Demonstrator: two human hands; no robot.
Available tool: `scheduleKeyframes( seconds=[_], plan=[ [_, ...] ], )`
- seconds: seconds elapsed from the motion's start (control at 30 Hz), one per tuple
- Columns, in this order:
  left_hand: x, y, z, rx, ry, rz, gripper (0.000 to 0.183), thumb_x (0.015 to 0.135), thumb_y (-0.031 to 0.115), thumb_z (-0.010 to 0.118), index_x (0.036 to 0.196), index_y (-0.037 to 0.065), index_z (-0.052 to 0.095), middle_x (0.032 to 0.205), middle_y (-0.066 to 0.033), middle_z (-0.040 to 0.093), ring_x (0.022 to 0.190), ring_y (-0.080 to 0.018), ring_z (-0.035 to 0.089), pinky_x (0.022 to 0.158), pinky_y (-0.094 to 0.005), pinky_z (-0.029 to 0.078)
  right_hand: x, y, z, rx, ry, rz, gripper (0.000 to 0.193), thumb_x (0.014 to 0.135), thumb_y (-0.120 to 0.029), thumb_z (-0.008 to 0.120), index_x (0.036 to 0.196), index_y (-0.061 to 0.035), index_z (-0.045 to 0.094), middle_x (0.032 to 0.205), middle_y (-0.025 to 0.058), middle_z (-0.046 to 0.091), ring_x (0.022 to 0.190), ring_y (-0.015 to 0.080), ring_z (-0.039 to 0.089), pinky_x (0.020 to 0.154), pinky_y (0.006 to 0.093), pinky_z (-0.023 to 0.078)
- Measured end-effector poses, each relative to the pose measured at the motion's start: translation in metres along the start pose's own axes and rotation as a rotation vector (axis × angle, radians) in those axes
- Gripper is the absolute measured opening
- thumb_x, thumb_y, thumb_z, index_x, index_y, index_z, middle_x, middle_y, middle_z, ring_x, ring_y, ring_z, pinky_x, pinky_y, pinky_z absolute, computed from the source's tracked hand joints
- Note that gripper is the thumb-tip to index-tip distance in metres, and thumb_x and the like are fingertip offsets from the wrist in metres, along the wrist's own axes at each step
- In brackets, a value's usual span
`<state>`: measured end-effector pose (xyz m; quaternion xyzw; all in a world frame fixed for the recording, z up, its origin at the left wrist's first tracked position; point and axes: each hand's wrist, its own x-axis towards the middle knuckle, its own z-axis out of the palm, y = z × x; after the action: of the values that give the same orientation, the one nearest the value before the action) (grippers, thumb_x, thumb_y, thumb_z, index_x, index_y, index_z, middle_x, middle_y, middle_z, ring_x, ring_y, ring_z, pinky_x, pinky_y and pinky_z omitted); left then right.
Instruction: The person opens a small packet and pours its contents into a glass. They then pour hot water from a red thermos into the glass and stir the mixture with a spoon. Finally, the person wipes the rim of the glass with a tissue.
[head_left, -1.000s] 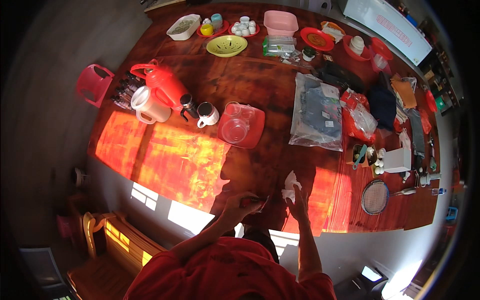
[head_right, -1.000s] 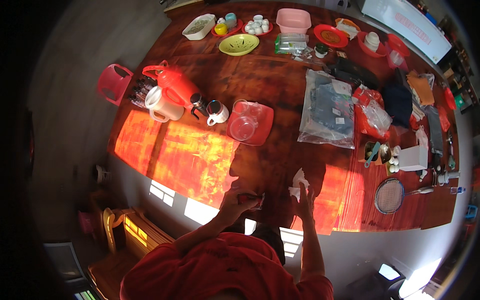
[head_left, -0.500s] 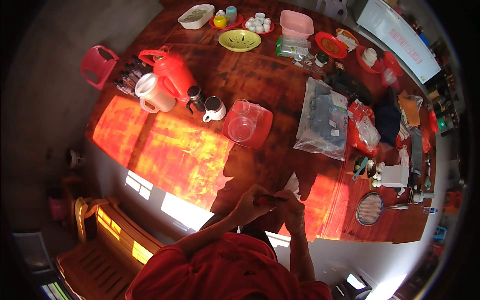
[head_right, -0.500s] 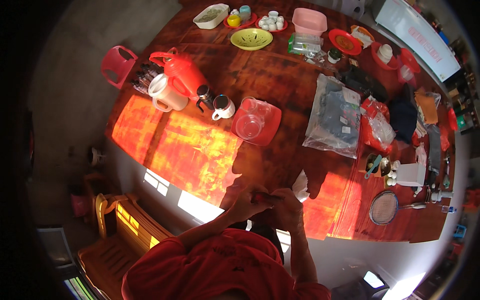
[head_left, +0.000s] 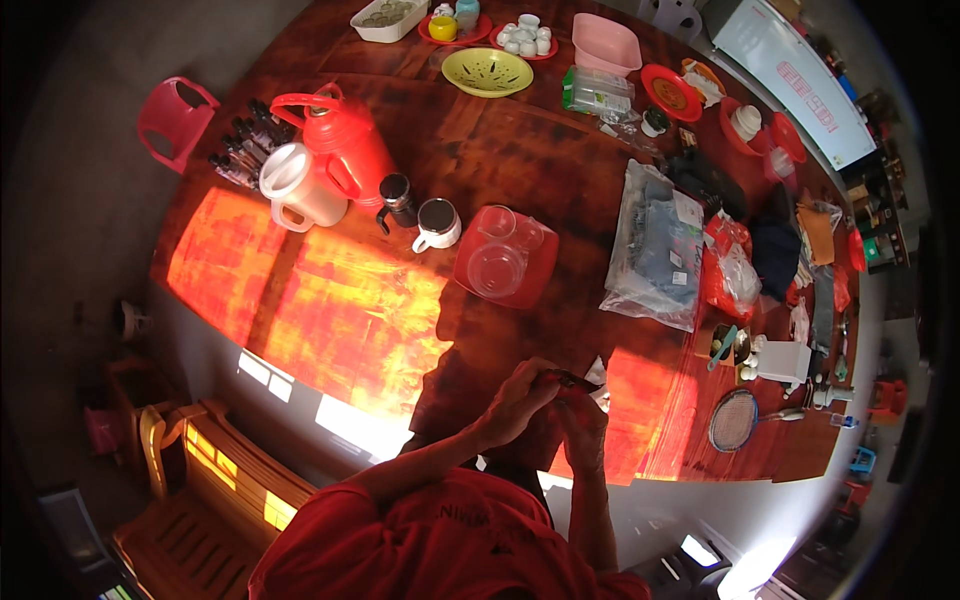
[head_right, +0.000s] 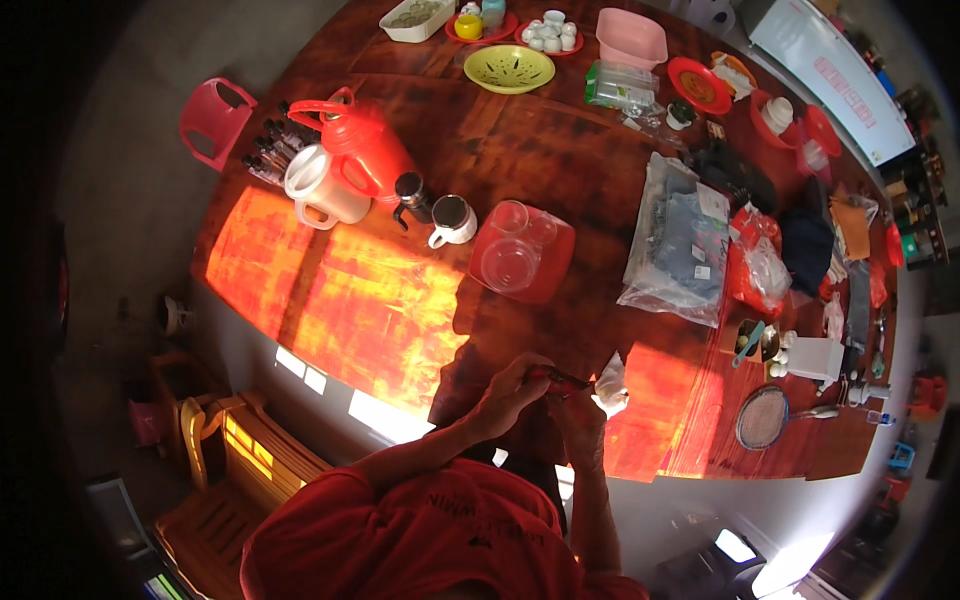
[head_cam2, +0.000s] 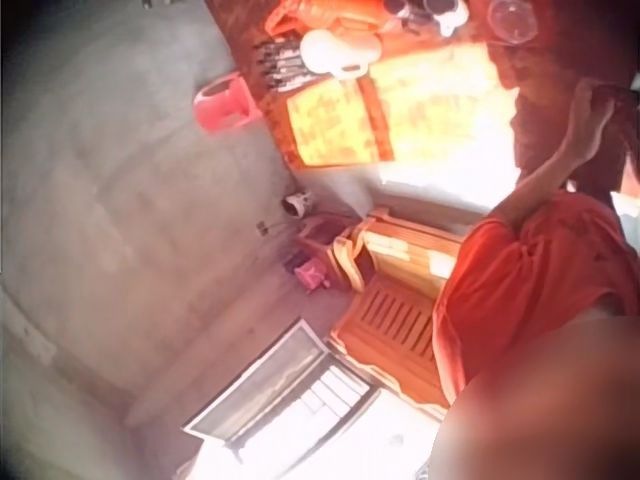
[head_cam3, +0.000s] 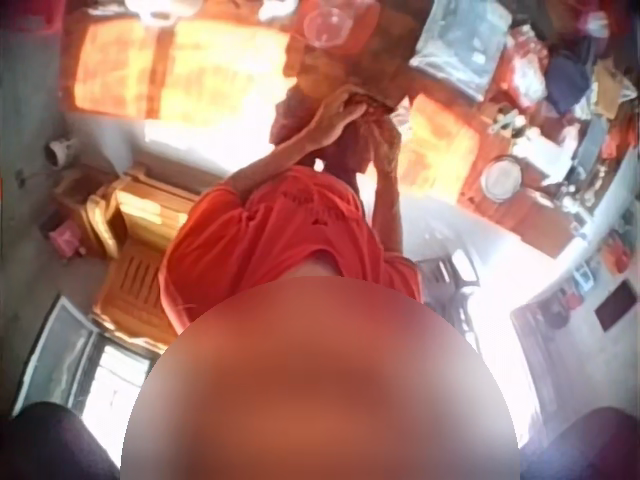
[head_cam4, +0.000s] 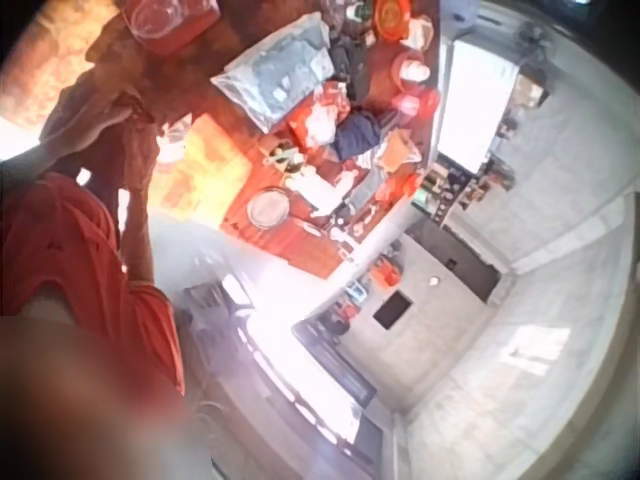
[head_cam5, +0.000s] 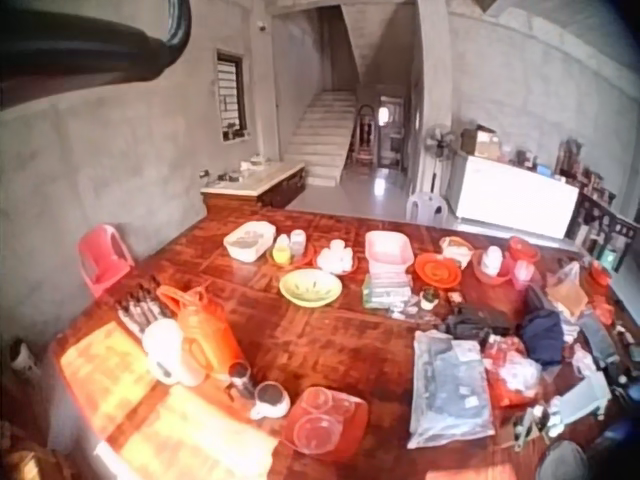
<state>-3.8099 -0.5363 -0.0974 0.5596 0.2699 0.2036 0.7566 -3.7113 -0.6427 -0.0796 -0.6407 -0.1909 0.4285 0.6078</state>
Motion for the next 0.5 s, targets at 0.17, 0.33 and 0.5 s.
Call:
scheduleKeyframes(
  seconds=[0.17,0.33,0.5],
  plan=[
    [0.013,-0.001,0.003,0.072,0.030,0.113,0.025,0.088,0.010,0.058,0.111,0.004,0.049,0.102,-0.0063,0.049,0.094,-0.0151,0.049,0.081,-0.0281,0.042,0.013,0.012,0.006,0.226,0.016,-0.012,0.027,0.087,-0.002,0.060,0.114,0.0005,0.059,0.097,0.0045,0.063,0.085,0.0104,0.058,0.071,0.0224,0.047],
    [0.035,0.000,0.004,0.273,0.018,0.254,0.038,0.083,0.006,0.064,0.116,0.003,0.045,0.111,-0.0083,0.048,0.103,-0.0166,0.049,0.085,-0.0301,0.043,0.039,0.008,0.003,-0.003,0.039,-0.063,0.020,0.085,-0.002,0.057,0.103,0.0048,0.058,0.099,0.0072,0.062,0.091,0.0153,0.059,0.078,0.0282,0.048],
    [0.051,0.001,0.001,0.074,0.075,0.102,0.048,0.080,0.009,0.066,0.122,0.004,0.042,0.115,-0.0106,0.048,0.107,-0.0212,0.048,0.086,-0.0329,0.043,0.058,0.001,-0.010,-0.239,0.115,-0.125,0.009,0.083,-0.002,0.054,0.087,0.0045,0.058,0.086,0.0081,0.063,0.073,0.0153,0.058,0.069,0.0282,0.047]
  ],
)
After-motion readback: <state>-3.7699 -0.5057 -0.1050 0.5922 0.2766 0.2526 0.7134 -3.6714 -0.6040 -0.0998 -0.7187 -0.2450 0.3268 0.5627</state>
